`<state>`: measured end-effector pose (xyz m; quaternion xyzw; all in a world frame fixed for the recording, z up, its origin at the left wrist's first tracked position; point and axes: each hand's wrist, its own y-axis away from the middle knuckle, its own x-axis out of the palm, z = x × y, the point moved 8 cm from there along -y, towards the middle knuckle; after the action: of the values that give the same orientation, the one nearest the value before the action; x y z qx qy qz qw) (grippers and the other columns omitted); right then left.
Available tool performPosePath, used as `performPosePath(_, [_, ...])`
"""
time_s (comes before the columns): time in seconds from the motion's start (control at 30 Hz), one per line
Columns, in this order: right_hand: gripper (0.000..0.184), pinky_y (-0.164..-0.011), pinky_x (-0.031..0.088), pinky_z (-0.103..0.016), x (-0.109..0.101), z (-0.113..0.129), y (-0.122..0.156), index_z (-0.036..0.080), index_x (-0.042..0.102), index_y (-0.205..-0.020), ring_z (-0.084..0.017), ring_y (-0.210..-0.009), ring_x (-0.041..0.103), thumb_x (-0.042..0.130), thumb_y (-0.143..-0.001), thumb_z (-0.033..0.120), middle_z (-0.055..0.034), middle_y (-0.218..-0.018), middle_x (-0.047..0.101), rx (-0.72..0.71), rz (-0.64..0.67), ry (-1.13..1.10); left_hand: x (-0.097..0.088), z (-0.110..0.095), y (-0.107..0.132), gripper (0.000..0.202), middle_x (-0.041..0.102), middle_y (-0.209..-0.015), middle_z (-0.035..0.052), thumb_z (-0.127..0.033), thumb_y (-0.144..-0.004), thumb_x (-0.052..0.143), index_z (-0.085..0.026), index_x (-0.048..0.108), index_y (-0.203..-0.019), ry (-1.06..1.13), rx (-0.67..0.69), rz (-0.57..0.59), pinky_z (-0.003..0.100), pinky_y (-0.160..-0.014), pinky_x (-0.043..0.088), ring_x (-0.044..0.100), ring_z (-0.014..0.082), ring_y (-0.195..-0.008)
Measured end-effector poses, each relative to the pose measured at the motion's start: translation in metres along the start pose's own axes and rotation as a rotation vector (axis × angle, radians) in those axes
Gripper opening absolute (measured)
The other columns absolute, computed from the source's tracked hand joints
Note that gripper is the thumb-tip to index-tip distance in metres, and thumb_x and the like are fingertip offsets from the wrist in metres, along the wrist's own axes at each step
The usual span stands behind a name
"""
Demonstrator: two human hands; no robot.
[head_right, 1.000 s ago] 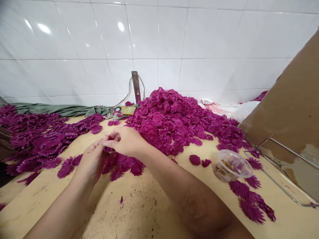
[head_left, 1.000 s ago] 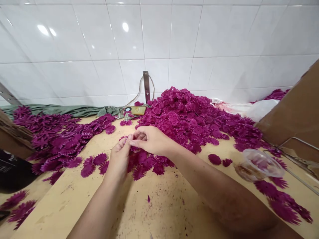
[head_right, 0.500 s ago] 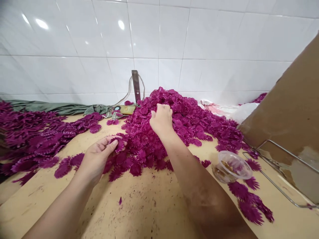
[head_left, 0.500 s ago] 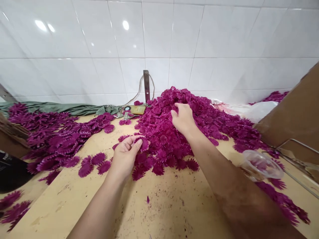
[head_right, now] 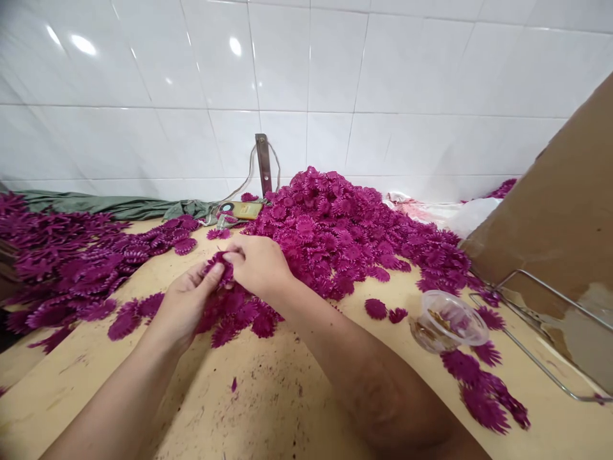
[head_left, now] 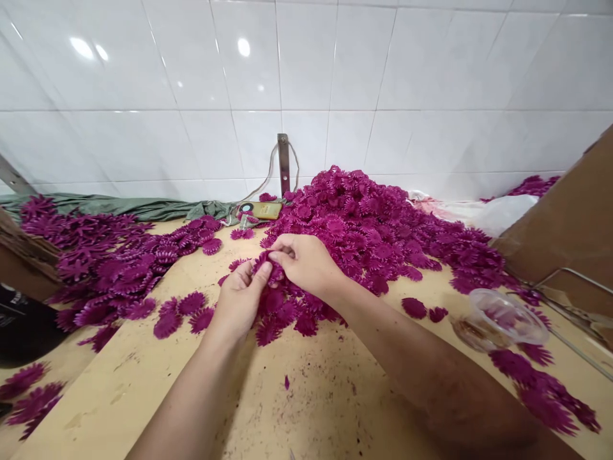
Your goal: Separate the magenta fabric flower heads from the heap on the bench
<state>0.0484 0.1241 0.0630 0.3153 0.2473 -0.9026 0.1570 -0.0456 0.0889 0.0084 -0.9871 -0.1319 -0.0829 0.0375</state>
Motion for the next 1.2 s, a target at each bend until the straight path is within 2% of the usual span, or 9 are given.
performPosePath(0.17, [0.019,-0.065,0.045,-0.03,-0.051,-0.031,-0.007,0.018,0.058,-0.078,-0.014,-0.067,0.055,0.041,-0.084,0.016,-0.0036,-0.075,0.058,0.193,-0.259,0.032,-0.004,-0.008,0.002,0.038,0.055,-0.052,-0.0038,-0.044,-0.045,0.076,-0.017,0.056,-0.062,-0.036,0.052,-0.063,0.023,-0.049,0.042,0.05,0.0108,-0.049])
performPosePath(0.3, [0.025,-0.09,0.039,-0.043,-0.099,-0.051,-0.005,0.015,0.057,-0.101,-0.025,-0.107,0.048,0.052,-0.076,0.012,-0.014,-0.111,0.05,0.268,-0.483,0.233,-0.008,-0.002,0.002,0.039,0.05,-0.046,-0.0064,-0.047,-0.047,0.074,-0.017,0.053,-0.06,-0.048,0.014,-0.12,0.019,-0.041,0.034,0.043,0.0065,-0.04])
performPosePath(0.4, [0.029,-0.094,0.036,-0.047,-0.083,-0.036,-0.005,0.017,0.059,-0.104,-0.028,-0.115,0.042,0.057,-0.075,0.02,-0.013,-0.118,0.049,0.185,-0.343,0.212,-0.013,0.002,0.001,0.039,0.042,-0.039,-0.0092,-0.05,-0.053,0.07,-0.018,0.049,-0.058,-0.076,-0.01,-0.168,0.018,-0.035,0.024,0.032,0.0043,-0.033])
performPosePath(0.53, [0.016,-0.074,0.047,-0.034,-0.006,0.002,0.002,0.019,0.063,-0.087,-0.018,-0.082,0.058,0.057,-0.076,0.029,-0.0047,-0.086,0.063,0.003,0.167,-0.063,-0.02,0.014,-0.001,0.043,0.044,-0.037,-0.0071,-0.057,-0.057,0.065,-0.019,0.046,-0.056,-0.033,-0.088,-0.17,0.02,-0.034,0.022,0.032,0.0058,-0.031])
performPosePath(0.57, [0.014,-0.069,0.047,-0.032,0.006,0.006,0.005,0.019,0.062,-0.086,-0.016,-0.074,0.058,0.059,-0.075,0.027,-0.0033,-0.08,0.063,-0.004,0.206,-0.075,-0.021,0.016,-0.002,0.044,0.047,-0.04,-0.0056,-0.059,-0.057,0.064,-0.018,0.047,-0.057,0.001,-0.091,-0.178,0.02,-0.036,0.026,0.036,0.007,-0.034])
performPosePath(0.7, [0.009,-0.062,0.041,-0.026,0.007,-0.003,0.004,0.019,0.059,-0.079,-0.012,-0.061,0.053,0.054,-0.075,0.014,-0.0001,-0.069,0.062,0.016,0.059,0.0,-0.011,0.014,0.0,0.045,0.058,-0.054,-0.0016,-0.058,-0.054,0.067,-0.017,0.055,-0.067,0.073,-0.085,-0.104,0.026,-0.052,0.041,0.053,0.0132,-0.052])
performPosePath(0.83, [0.01,-0.058,0.038,-0.025,-0.01,-0.011,-0.001,0.02,0.055,-0.071,-0.012,-0.058,0.05,0.049,-0.078,0.019,0.0008,-0.064,0.059,0.034,-0.079,0.052,0.006,0.001,0.002,0.041,0.059,-0.058,-0.0034,-0.043,-0.045,0.078,-0.017,0.056,-0.069,0.05,-0.013,0.028,0.024,-0.054,0.042,0.053,0.0117,-0.054])
performPosePath(1.07, [0.008,-0.059,0.042,-0.025,-0.02,-0.028,-0.007,0.019,0.05,-0.07,-0.012,-0.06,0.054,0.049,-0.077,0.017,0.0008,-0.066,0.057,0.198,-0.201,-0.17,0.003,-0.002,0.003,0.038,0.049,-0.044,-0.0066,-0.047,-0.049,0.074,-0.018,0.05,-0.058,0.015,0.009,-0.01,0.018,-0.04,0.03,0.039,0.0062,-0.039])
performPosePath(1.2, [0.014,-0.057,0.046,-0.025,-0.054,-0.065,-0.01,0.018,0.047,-0.079,-0.012,-0.064,0.061,0.035,-0.085,0.013,-0.0057,-0.084,0.059,0.368,-0.362,-0.388,-0.002,-0.006,0.008,0.041,0.042,-0.041,-0.0088,-0.047,-0.051,0.073,-0.017,0.046,-0.053,0.003,0.037,-0.068,0.015,-0.039,0.027,0.034,0.0034,-0.038])
